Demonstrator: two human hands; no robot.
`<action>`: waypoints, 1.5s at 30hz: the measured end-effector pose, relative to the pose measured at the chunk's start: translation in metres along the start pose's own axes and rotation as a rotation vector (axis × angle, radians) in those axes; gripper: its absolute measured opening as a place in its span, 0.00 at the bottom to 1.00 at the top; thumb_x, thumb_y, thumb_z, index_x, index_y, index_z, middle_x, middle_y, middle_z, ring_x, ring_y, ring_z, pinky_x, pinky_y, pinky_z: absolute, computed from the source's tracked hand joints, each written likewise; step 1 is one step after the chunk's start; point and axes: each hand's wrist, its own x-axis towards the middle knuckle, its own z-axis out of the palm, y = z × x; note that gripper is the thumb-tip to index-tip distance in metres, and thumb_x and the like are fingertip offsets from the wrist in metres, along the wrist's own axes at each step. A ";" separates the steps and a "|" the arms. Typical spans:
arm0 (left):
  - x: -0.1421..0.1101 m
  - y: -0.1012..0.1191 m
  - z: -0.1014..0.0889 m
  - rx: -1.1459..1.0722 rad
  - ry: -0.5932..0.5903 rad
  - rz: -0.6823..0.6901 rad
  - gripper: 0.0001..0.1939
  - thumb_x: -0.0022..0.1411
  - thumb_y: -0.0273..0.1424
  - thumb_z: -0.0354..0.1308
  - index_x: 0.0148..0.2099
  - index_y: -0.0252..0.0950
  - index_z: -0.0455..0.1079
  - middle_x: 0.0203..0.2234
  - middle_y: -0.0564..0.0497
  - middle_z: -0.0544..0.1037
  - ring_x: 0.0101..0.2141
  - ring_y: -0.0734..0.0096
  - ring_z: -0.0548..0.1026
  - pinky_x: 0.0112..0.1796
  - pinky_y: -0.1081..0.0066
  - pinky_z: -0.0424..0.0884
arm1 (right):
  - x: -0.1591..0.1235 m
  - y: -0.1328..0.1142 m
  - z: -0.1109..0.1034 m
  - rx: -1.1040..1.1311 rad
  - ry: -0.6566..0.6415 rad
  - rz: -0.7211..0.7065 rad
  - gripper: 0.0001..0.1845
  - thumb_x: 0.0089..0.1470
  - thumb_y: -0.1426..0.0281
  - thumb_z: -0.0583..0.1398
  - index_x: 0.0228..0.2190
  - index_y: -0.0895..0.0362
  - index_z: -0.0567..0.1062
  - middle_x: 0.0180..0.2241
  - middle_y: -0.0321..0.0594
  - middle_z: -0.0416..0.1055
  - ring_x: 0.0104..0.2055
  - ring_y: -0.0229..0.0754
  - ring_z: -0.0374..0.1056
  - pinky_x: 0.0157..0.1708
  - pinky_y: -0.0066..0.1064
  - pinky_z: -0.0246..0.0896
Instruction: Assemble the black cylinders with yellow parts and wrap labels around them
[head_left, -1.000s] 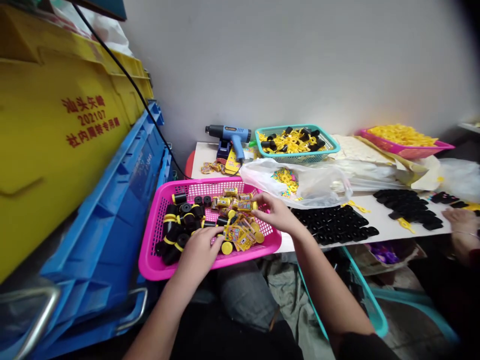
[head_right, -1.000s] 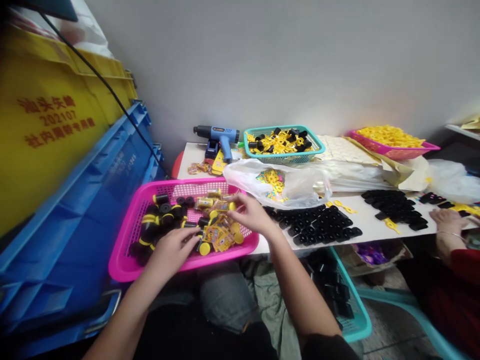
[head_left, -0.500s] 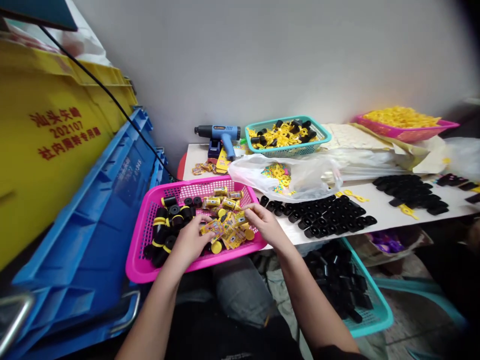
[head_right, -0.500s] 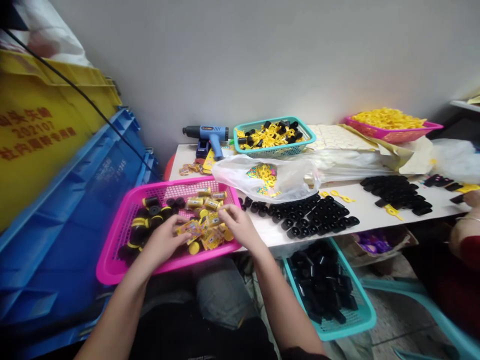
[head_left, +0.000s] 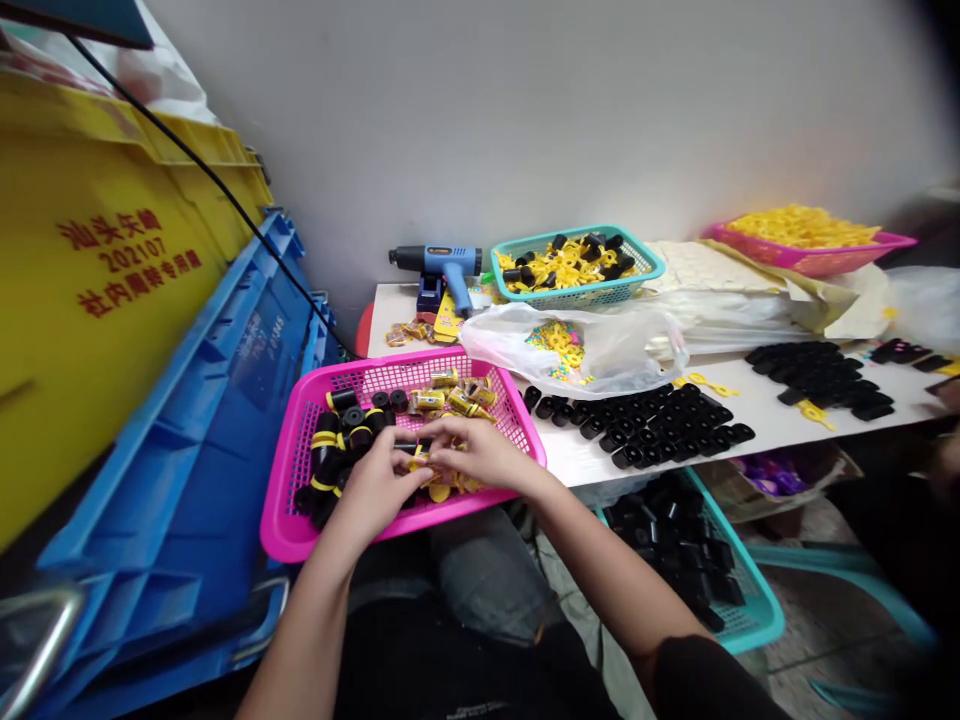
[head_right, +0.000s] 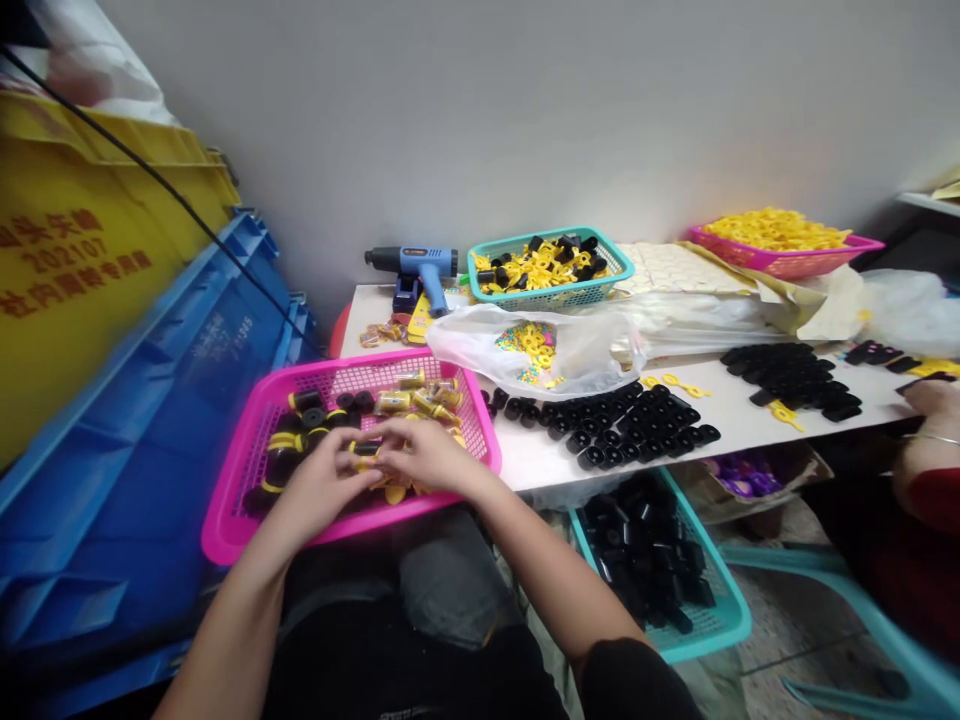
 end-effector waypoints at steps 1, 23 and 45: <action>0.000 0.001 -0.001 -0.050 0.019 -0.008 0.21 0.45 0.35 0.65 0.42 0.38 0.66 0.24 0.54 0.78 0.28 0.64 0.77 0.31 0.68 0.70 | 0.002 0.001 0.005 0.081 0.054 0.053 0.13 0.51 0.70 0.61 0.41 0.58 0.74 0.30 0.36 0.73 0.32 0.38 0.70 0.37 0.32 0.64; -0.002 -0.007 -0.022 -0.712 0.269 0.038 0.26 0.40 0.31 0.72 0.41 0.38 0.65 0.28 0.55 0.79 0.29 0.73 0.77 0.31 0.75 0.73 | 0.043 -0.013 0.032 0.257 0.222 0.132 0.16 0.58 0.59 0.55 0.44 0.56 0.67 0.37 0.39 0.72 0.38 0.39 0.69 0.39 0.32 0.63; -0.023 -0.022 -0.035 -0.467 0.304 -0.008 0.20 0.41 0.37 0.71 0.37 0.33 0.75 0.26 0.51 0.80 0.27 0.71 0.78 0.29 0.75 0.73 | 0.013 -0.009 0.000 0.263 0.103 0.027 0.19 0.52 0.61 0.63 0.44 0.56 0.72 0.42 0.40 0.71 0.40 0.39 0.68 0.40 0.31 0.63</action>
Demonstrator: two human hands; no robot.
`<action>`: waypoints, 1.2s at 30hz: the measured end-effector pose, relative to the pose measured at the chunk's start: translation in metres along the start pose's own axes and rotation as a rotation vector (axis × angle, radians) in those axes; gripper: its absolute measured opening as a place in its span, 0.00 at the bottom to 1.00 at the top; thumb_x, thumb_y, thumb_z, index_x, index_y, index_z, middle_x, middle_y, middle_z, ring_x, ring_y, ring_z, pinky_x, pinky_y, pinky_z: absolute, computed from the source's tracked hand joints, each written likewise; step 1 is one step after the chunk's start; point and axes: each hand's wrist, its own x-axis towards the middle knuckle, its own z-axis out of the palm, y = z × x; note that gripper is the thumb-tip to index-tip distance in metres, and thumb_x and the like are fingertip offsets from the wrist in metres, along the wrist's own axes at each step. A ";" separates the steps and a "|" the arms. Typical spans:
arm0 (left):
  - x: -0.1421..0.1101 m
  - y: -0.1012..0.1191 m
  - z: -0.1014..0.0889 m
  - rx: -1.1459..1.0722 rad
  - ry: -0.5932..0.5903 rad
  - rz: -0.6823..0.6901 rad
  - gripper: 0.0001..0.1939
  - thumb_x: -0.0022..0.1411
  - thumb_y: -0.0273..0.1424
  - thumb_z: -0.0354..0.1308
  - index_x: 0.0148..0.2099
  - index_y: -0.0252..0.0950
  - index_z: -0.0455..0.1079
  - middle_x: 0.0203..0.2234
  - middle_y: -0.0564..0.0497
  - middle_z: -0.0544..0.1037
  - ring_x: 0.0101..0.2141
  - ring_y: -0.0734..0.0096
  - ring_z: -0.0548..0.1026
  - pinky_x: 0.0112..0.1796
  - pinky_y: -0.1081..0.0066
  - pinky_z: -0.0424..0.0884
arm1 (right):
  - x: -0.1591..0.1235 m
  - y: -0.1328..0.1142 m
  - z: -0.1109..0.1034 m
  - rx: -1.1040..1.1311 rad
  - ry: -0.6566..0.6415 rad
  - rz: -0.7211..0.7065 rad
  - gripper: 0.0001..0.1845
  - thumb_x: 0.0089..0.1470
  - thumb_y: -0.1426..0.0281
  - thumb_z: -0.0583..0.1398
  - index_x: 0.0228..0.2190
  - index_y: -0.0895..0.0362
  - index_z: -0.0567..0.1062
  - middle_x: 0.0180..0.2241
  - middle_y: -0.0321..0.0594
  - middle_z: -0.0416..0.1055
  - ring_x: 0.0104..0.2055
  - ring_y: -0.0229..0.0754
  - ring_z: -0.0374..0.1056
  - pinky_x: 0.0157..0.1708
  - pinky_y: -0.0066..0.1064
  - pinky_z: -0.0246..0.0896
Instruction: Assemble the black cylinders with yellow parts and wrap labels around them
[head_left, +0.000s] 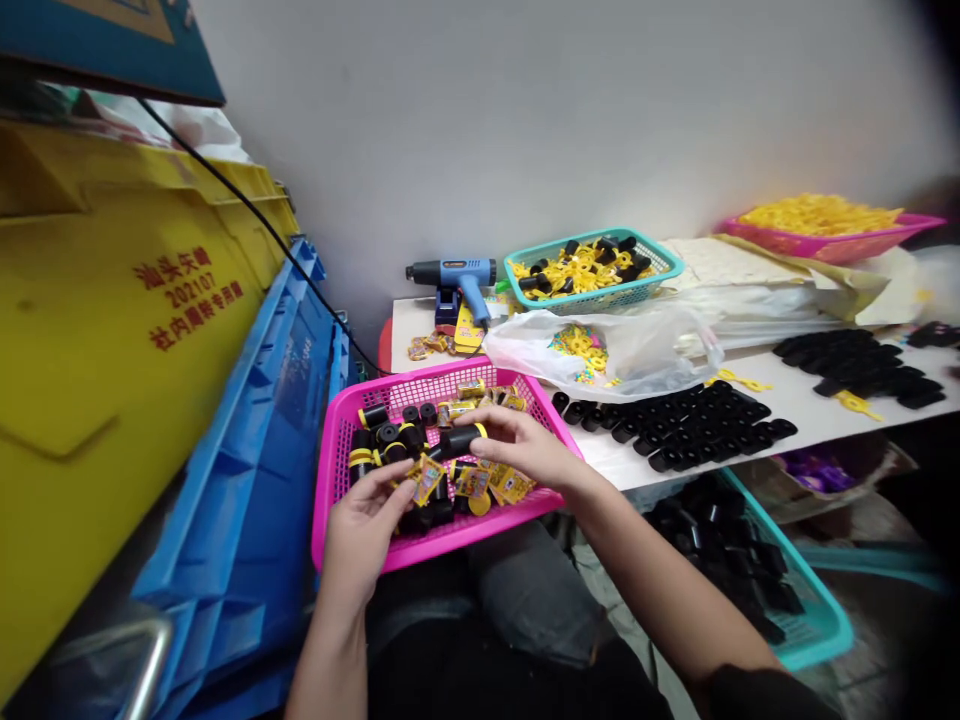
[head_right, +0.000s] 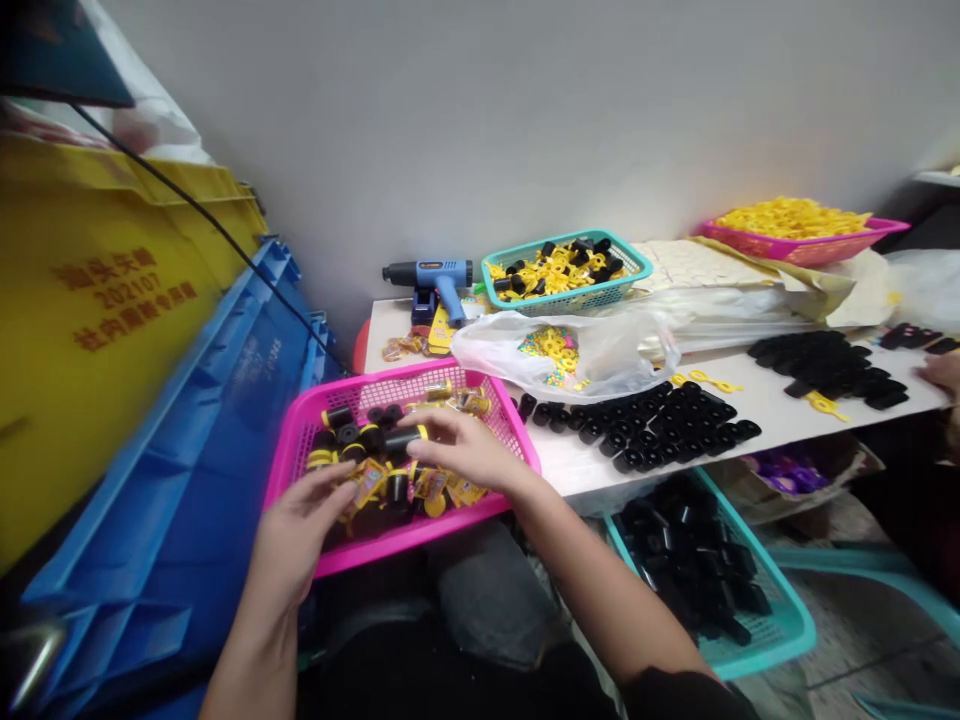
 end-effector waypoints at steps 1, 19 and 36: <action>-0.001 0.001 0.003 0.003 -0.027 -0.005 0.22 0.40 0.36 0.71 0.39 0.34 0.74 0.28 0.51 0.81 0.29 0.70 0.78 0.31 0.75 0.74 | -0.007 0.001 0.001 0.114 0.016 0.008 0.19 0.49 0.63 0.65 0.43 0.56 0.73 0.41 0.39 0.71 0.41 0.38 0.68 0.41 0.31 0.62; -0.010 0.001 0.024 0.010 -0.043 -0.106 0.22 0.35 0.45 0.72 0.30 0.34 0.79 0.23 0.48 0.82 0.23 0.67 0.77 0.28 0.69 0.75 | -0.038 0.006 0.000 0.445 0.151 0.123 0.23 0.39 0.60 0.70 0.36 0.57 0.73 0.27 0.33 0.70 0.28 0.34 0.67 0.31 0.27 0.64; -0.012 0.000 0.029 -0.040 -0.058 -0.134 0.20 0.41 0.42 0.71 0.36 0.36 0.80 0.32 0.46 0.83 0.28 0.64 0.80 0.29 0.69 0.78 | -0.050 0.006 0.000 0.075 0.157 0.138 0.19 0.41 0.65 0.69 0.35 0.58 0.74 0.25 0.31 0.67 0.28 0.34 0.63 0.30 0.27 0.57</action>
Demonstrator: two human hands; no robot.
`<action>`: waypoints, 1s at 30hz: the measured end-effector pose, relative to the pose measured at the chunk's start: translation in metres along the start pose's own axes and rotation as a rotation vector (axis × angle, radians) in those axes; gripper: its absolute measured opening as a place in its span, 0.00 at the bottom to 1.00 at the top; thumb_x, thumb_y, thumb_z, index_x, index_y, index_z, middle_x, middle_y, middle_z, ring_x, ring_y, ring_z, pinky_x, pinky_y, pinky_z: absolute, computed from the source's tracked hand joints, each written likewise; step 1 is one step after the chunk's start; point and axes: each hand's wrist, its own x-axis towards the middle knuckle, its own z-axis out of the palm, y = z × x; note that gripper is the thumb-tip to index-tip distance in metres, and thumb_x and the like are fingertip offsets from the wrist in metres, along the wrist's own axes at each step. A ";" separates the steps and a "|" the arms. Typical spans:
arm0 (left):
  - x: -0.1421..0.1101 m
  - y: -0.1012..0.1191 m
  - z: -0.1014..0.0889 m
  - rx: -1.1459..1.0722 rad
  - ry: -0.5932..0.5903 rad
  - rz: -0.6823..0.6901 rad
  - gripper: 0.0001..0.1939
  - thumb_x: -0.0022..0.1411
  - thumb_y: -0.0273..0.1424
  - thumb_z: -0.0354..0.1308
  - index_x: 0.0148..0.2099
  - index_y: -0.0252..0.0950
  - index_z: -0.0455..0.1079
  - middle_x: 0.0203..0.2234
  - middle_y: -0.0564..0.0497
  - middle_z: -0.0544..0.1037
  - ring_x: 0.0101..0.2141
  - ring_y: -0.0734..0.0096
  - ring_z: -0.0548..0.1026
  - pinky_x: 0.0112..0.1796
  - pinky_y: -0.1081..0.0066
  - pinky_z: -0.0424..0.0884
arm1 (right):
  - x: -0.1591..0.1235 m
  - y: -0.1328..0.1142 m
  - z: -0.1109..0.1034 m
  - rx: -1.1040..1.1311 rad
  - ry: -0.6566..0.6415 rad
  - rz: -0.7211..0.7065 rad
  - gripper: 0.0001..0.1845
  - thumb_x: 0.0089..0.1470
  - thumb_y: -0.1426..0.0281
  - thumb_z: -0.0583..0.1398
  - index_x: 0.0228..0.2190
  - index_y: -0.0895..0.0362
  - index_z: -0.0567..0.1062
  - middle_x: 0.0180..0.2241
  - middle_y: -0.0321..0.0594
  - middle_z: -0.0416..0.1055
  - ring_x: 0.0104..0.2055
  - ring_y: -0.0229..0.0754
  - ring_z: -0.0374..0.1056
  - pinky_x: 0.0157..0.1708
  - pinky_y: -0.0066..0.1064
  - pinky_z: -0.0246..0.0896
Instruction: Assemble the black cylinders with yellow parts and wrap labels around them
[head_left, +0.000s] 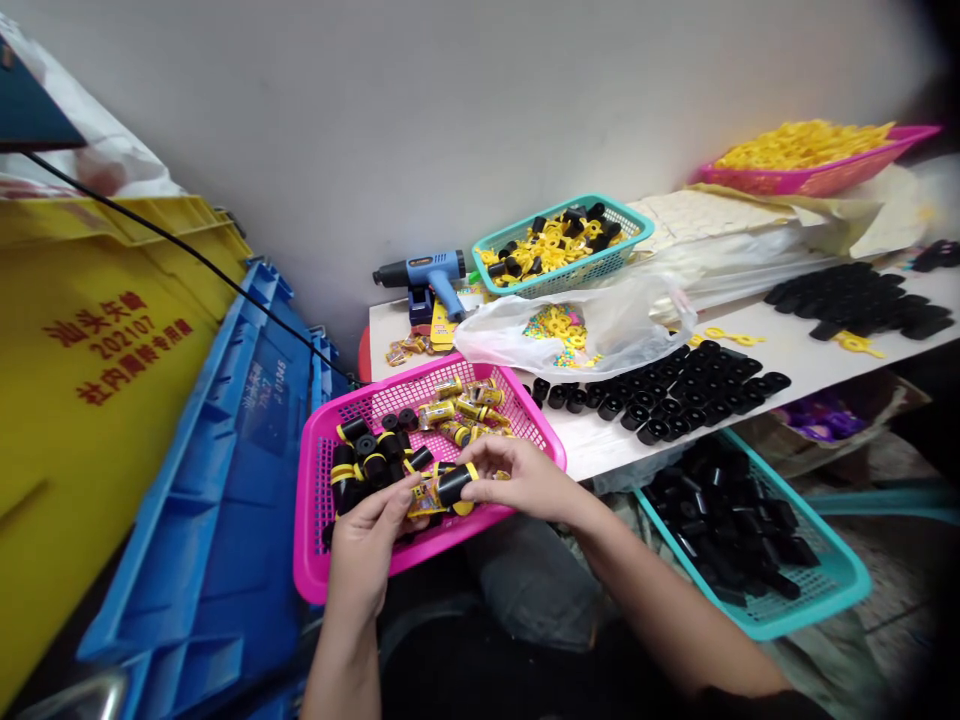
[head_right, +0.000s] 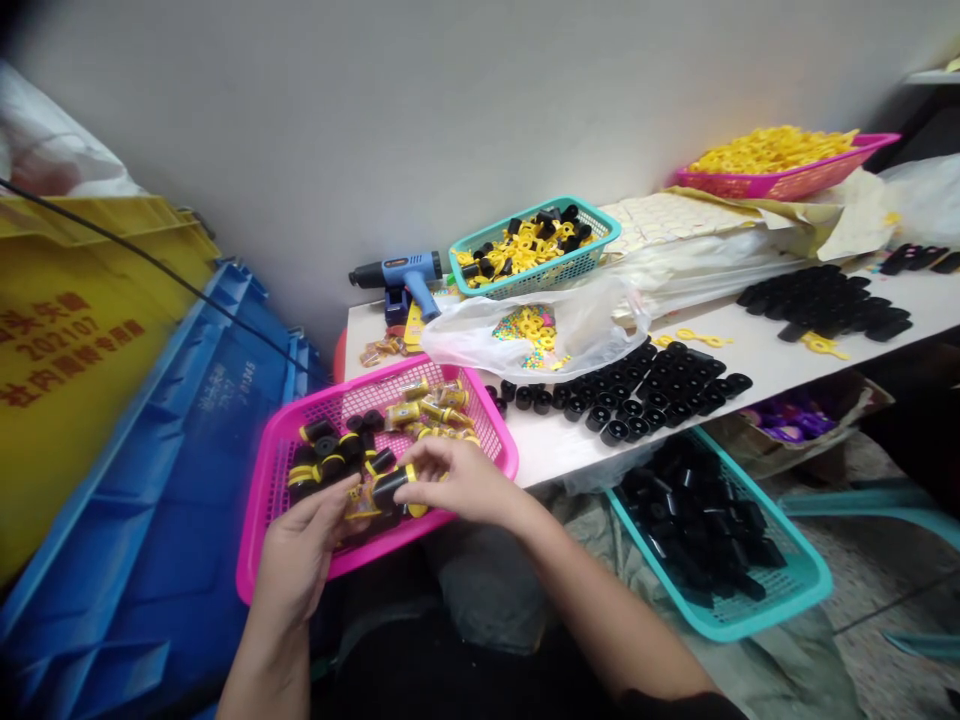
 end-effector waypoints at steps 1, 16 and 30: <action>0.000 0.001 0.001 -0.011 0.016 -0.003 0.21 0.40 0.43 0.72 0.35 0.35 0.80 0.31 0.46 0.83 0.27 0.64 0.80 0.28 0.70 0.78 | 0.000 0.000 0.001 -0.005 0.015 0.007 0.19 0.41 0.65 0.69 0.35 0.58 0.74 0.25 0.32 0.67 0.28 0.34 0.63 0.30 0.27 0.57; -0.010 0.003 0.007 0.019 -0.139 0.041 0.21 0.41 0.34 0.72 0.40 0.37 0.77 0.34 0.48 0.82 0.33 0.66 0.79 0.35 0.70 0.77 | 0.005 0.020 0.025 0.109 0.013 -0.094 0.24 0.40 0.56 0.69 0.37 0.56 0.74 0.34 0.37 0.69 0.32 0.37 0.65 0.34 0.30 0.61; -0.017 -0.004 0.011 -0.065 -0.216 0.001 0.17 0.39 0.33 0.73 0.35 0.37 0.77 0.36 0.47 0.81 0.39 0.61 0.78 0.42 0.67 0.74 | 0.006 0.025 0.035 0.411 -0.119 0.006 0.21 0.43 0.55 0.68 0.34 0.57 0.74 0.32 0.35 0.70 0.33 0.36 0.66 0.36 0.28 0.61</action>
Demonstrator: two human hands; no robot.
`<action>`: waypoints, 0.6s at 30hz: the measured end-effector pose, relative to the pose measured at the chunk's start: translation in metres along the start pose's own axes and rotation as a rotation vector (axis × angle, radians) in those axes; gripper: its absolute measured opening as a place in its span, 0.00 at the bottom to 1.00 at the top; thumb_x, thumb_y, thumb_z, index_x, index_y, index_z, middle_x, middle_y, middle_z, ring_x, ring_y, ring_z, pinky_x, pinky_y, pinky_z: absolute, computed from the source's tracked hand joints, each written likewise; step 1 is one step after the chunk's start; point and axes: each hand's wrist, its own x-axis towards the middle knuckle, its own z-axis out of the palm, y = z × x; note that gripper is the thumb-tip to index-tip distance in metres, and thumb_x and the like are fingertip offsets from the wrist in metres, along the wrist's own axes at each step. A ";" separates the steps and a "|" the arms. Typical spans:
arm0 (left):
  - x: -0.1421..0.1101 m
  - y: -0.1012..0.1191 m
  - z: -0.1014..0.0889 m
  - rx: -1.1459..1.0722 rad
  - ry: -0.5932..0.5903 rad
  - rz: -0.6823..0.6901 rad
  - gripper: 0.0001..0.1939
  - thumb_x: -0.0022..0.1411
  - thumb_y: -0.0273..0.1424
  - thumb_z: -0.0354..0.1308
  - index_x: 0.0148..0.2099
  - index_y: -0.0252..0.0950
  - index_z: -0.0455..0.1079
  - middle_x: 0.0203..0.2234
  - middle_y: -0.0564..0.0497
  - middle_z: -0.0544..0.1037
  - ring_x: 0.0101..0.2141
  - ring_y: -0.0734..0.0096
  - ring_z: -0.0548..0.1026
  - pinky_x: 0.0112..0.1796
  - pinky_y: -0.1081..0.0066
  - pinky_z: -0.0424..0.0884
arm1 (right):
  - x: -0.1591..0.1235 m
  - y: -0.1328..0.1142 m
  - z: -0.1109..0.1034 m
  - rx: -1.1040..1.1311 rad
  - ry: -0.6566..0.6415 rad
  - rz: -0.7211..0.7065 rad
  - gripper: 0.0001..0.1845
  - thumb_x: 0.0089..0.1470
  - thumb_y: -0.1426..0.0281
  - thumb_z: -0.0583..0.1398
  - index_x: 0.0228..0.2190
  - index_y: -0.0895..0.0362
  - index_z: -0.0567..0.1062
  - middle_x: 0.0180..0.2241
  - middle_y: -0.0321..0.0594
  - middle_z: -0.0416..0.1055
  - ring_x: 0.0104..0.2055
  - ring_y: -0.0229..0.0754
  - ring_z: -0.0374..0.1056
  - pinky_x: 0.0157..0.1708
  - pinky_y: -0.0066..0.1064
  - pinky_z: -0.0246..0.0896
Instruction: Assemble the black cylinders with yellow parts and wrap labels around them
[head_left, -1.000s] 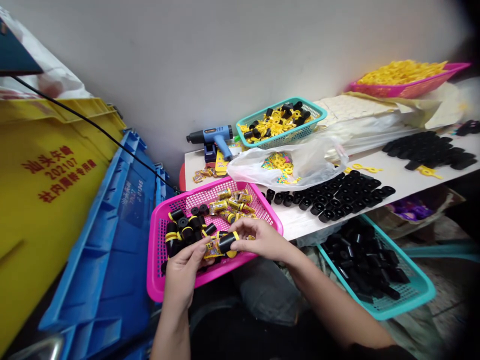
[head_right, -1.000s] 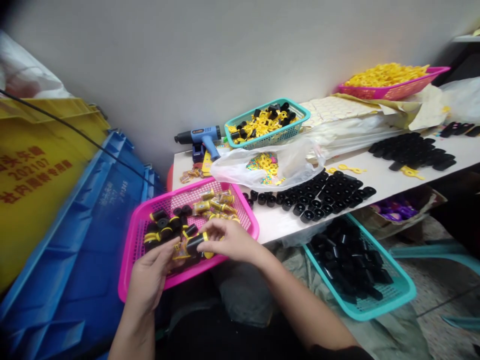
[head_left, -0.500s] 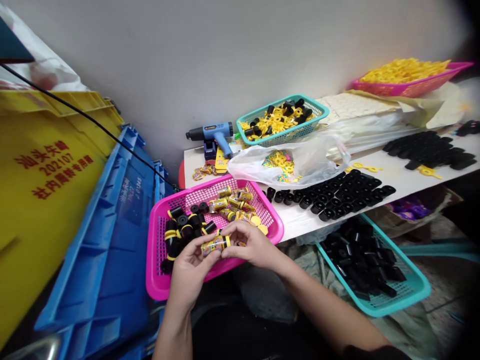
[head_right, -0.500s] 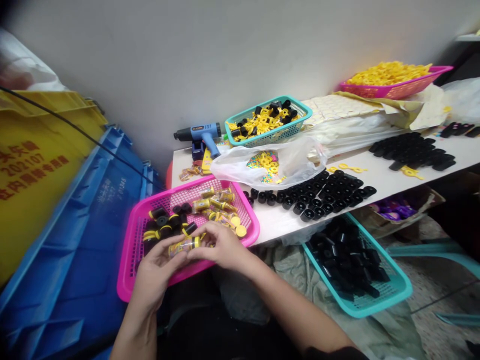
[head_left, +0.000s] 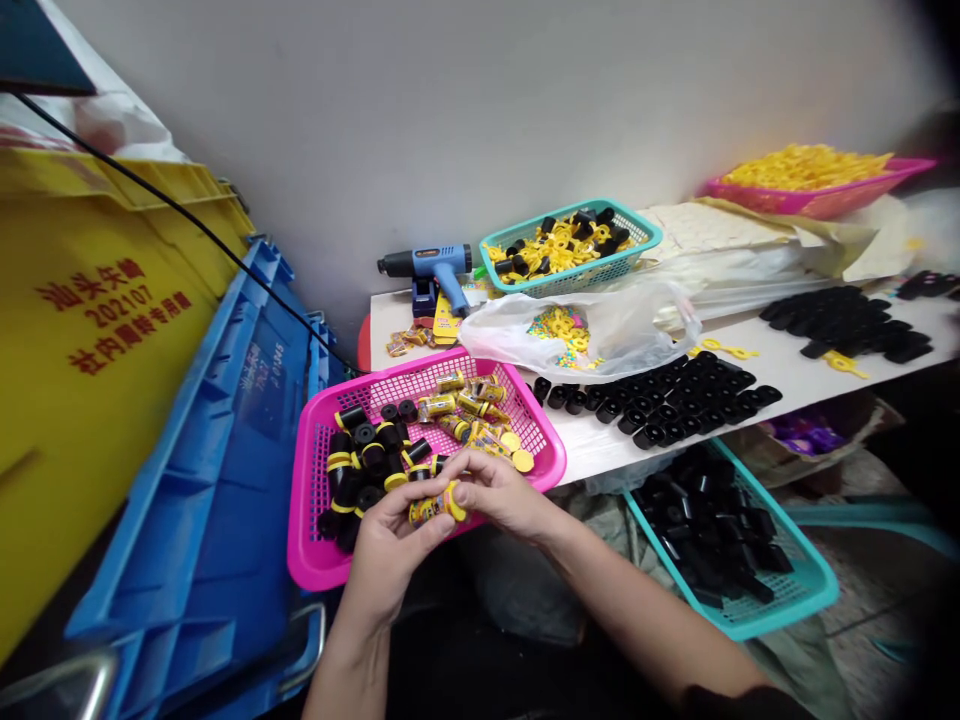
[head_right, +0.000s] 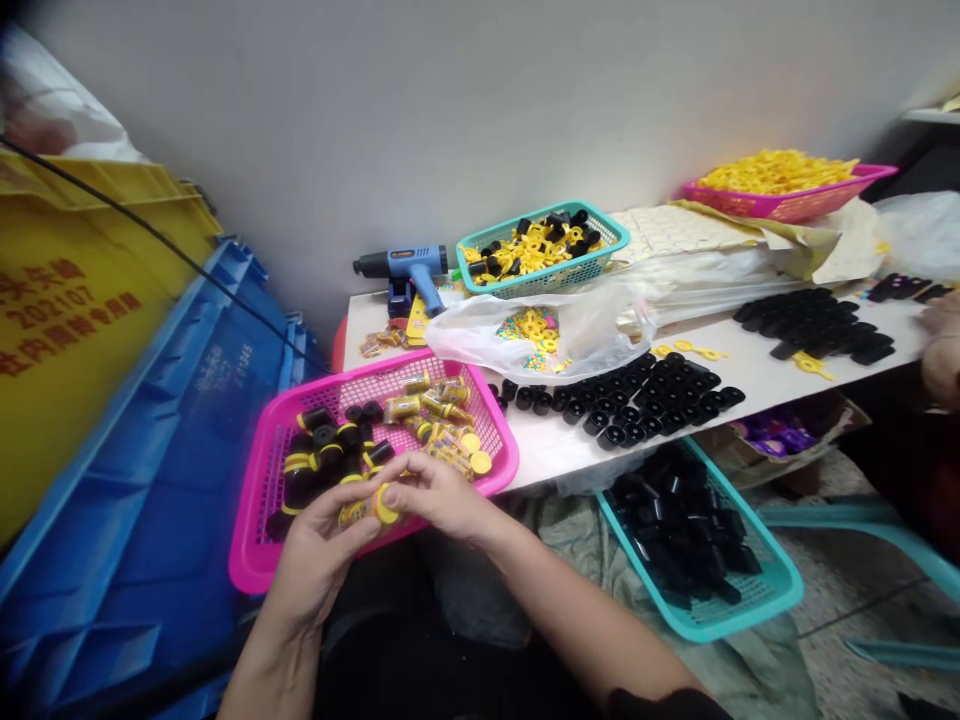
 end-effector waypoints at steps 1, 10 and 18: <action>-0.001 0.000 0.000 -0.012 -0.012 -0.007 0.17 0.40 0.33 0.73 0.36 0.37 0.76 0.35 0.48 0.81 0.38 0.62 0.78 0.41 0.68 0.74 | 0.000 0.000 -0.001 -0.019 0.001 -0.012 0.23 0.44 0.54 0.67 0.36 0.57 0.73 0.33 0.36 0.69 0.34 0.36 0.66 0.36 0.29 0.62; -0.013 0.008 0.002 -0.211 -0.064 -0.085 0.27 0.58 0.40 0.60 0.58 0.48 0.60 0.52 0.49 0.72 0.46 0.62 0.75 0.43 0.66 0.72 | -0.006 -0.036 0.010 -0.905 -0.154 -0.428 0.23 0.51 0.61 0.64 0.48 0.54 0.72 0.45 0.45 0.70 0.48 0.44 0.65 0.49 0.37 0.59; 0.003 0.005 -0.023 -0.186 0.192 0.069 0.26 0.55 0.39 0.62 0.55 0.37 0.64 0.40 0.46 0.78 0.35 0.71 0.76 0.35 0.73 0.71 | 0.059 -0.077 -0.020 -1.577 0.302 -0.113 0.26 0.53 0.64 0.62 0.51 0.63 0.70 0.49 0.55 0.70 0.51 0.52 0.64 0.51 0.42 0.56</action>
